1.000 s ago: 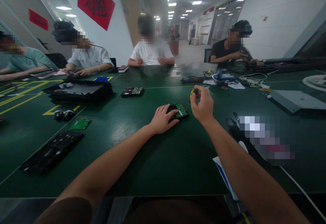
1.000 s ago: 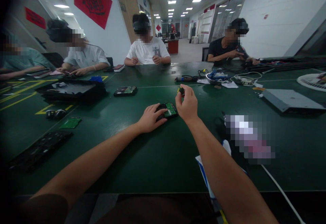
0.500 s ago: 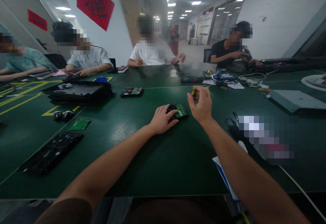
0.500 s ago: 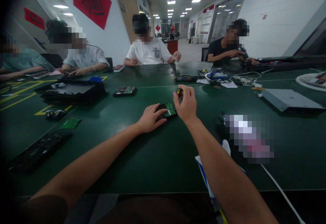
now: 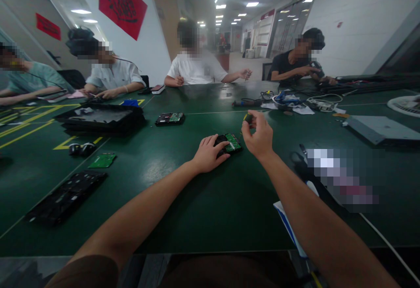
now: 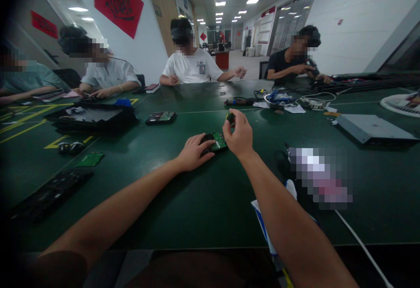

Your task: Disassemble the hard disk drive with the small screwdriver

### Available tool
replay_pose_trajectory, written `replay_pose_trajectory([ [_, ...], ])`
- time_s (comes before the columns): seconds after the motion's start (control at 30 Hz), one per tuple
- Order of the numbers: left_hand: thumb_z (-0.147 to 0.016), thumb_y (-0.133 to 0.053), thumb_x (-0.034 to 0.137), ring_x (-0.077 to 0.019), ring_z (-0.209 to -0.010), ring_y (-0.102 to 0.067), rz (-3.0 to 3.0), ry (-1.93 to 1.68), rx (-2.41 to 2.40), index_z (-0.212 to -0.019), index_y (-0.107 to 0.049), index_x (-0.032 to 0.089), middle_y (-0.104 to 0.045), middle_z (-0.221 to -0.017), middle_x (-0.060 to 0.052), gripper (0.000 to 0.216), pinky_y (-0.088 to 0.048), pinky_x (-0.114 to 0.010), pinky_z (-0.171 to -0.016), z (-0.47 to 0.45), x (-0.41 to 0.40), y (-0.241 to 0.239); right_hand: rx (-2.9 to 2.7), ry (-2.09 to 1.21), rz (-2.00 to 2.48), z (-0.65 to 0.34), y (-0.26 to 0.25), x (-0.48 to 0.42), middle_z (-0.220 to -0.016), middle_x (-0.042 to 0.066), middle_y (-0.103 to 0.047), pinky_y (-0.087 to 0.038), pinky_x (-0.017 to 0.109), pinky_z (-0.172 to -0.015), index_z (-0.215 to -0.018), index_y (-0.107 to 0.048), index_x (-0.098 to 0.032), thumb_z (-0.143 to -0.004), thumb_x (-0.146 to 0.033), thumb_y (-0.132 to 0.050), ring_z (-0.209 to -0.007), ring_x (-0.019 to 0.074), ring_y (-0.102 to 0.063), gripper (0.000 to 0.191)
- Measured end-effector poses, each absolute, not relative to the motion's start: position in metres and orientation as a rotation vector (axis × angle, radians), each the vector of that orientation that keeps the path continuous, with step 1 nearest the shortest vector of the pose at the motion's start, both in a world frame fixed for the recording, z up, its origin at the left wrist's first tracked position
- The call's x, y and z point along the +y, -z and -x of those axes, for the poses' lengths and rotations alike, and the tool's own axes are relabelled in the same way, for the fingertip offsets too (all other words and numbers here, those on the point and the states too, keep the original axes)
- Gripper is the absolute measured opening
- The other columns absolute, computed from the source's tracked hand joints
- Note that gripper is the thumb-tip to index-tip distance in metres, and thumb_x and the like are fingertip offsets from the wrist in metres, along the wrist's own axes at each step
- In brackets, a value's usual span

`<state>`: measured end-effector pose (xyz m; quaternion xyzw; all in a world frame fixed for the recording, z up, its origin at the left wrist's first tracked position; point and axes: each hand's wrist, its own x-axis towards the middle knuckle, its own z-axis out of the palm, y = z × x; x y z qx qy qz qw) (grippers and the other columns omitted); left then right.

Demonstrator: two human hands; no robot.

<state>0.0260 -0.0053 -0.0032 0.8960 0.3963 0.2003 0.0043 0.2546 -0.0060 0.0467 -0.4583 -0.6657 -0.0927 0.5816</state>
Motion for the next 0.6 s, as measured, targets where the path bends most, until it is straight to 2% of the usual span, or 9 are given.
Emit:
replay_pose_trajectory([
  [0.1,-0.099,-0.053,0.06,-0.0381,-0.149,-0.035,-2.813,-0.627,1.24,-0.148,-0.057,0.031,-0.041,-0.16,-0.016,0.057,-0.032,-0.06,-0.119,-0.0262,-0.0048,0.0036,-1.56,0.216,1.083,-0.2536,-0.0473,-0.0069,-0.114,0.013,-0.069,-0.064,0.042,-0.079,-0.133,-0.056,-0.022,-0.094,-0.027,-0.057,-0.091,0.0243,-0.07,0.038],
  [0.27,-0.099,-0.053,0.059,-0.0379,-0.149,-0.036,-2.821,-0.626,1.239,-0.149,-0.057,0.031,-0.041,-0.16,-0.015,0.057,-0.032,-0.059,-0.119,-0.0266,-0.0045,0.0041,-1.539,0.238,1.072,-0.253,-0.0472,-0.0076,-0.122,0.015,-0.065,-0.064,0.043,-0.076,-0.13,-0.057,-0.022,-0.093,-0.033,-0.064,-0.094,0.0255,-0.069,0.039],
  [0.47,-0.099,-0.052,0.061,-0.0377,-0.15,-0.036,-2.823,-0.615,1.252,-0.149,-0.057,0.031,-0.042,-0.159,-0.016,0.058,-0.032,-0.058,-0.119,-0.0267,-0.0057,0.0031,-1.545,0.199,1.07,-0.2542,-0.0452,-0.005,-0.118,0.014,-0.068,-0.064,0.043,-0.078,-0.133,-0.055,-0.023,-0.097,-0.03,-0.056,-0.092,0.0248,-0.07,0.037],
  [0.6,-0.1,-0.052,0.06,-0.0377,-0.15,-0.035,-2.825,-0.605,1.251,-0.149,-0.057,0.03,-0.041,-0.16,-0.016,0.058,-0.032,-0.058,-0.119,-0.0266,-0.0056,0.0026,-1.537,0.216,1.074,-0.2544,-0.0463,-0.0071,-0.121,0.014,-0.064,-0.064,0.043,-0.077,-0.131,-0.057,-0.023,-0.094,-0.033,-0.063,-0.087,0.0231,-0.068,0.039],
])
